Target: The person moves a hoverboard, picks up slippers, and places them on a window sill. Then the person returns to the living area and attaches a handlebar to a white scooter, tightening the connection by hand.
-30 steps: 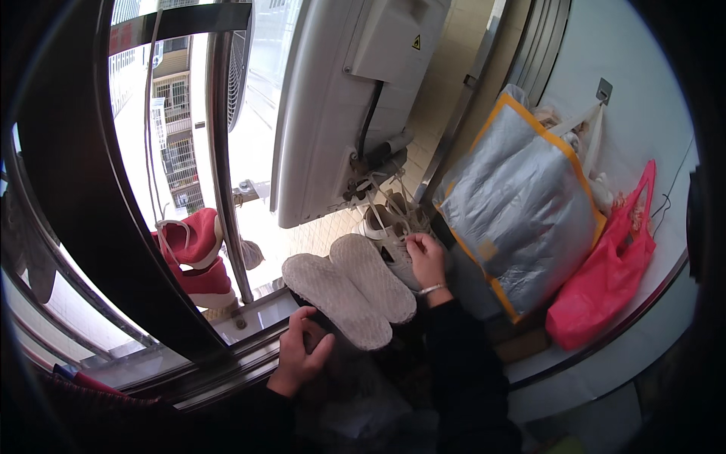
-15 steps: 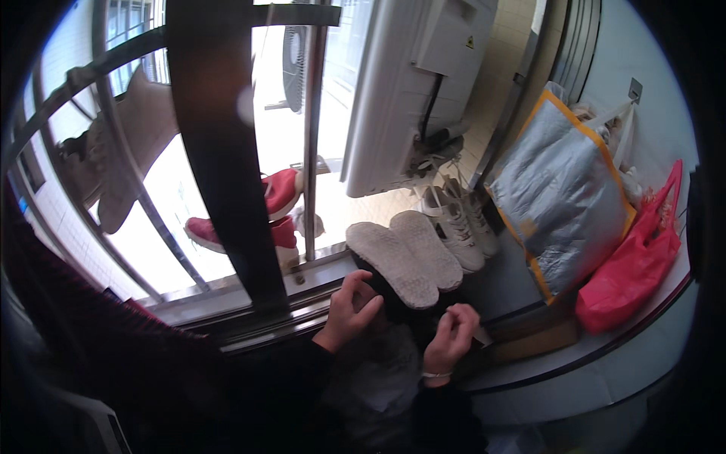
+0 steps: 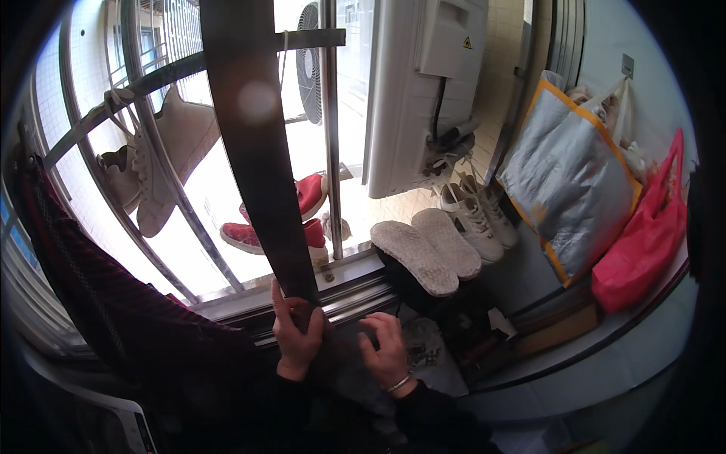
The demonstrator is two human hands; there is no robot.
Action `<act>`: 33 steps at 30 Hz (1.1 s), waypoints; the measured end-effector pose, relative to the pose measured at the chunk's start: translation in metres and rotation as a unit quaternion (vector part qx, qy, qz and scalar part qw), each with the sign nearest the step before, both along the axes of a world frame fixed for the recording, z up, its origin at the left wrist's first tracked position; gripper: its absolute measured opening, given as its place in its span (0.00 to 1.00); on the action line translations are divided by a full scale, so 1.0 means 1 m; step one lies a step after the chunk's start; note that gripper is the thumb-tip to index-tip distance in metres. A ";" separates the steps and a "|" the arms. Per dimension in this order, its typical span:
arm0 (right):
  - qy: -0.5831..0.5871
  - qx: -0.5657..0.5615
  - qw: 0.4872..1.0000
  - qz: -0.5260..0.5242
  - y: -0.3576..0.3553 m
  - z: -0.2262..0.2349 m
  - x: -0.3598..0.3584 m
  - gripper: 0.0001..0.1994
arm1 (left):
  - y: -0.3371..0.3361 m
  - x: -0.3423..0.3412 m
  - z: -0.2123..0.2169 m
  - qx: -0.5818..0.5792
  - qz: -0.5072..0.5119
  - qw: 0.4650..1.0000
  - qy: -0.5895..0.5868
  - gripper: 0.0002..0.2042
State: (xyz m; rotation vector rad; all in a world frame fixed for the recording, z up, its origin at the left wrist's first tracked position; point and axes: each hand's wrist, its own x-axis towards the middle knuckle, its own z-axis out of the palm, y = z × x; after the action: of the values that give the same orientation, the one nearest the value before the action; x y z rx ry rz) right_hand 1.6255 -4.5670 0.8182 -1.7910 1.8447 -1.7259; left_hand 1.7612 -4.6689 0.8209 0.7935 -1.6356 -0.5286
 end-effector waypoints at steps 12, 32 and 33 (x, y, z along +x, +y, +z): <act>0.015 0.022 0.999 -0.029 0.002 -0.008 -0.009 0.18 | 0.005 -0.013 -0.007 0.064 -0.005 0.997 0.037 0.39; -0.031 0.031 0.988 -0.147 0.034 0.001 -0.046 0.19 | 0.007 -0.060 0.012 0.097 -0.167 0.981 -0.012 0.42; -0.034 0.029 0.988 -0.149 0.035 0.001 -0.046 0.19 | 0.006 -0.062 0.012 0.090 -0.178 0.980 -0.016 0.42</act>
State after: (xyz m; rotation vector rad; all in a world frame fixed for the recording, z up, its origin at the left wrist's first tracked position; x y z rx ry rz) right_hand 1.5792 -4.5323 0.8193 -1.4774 2.2014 -1.7731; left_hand 1.6997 -4.6632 0.8333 0.6424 -1.7892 -0.9319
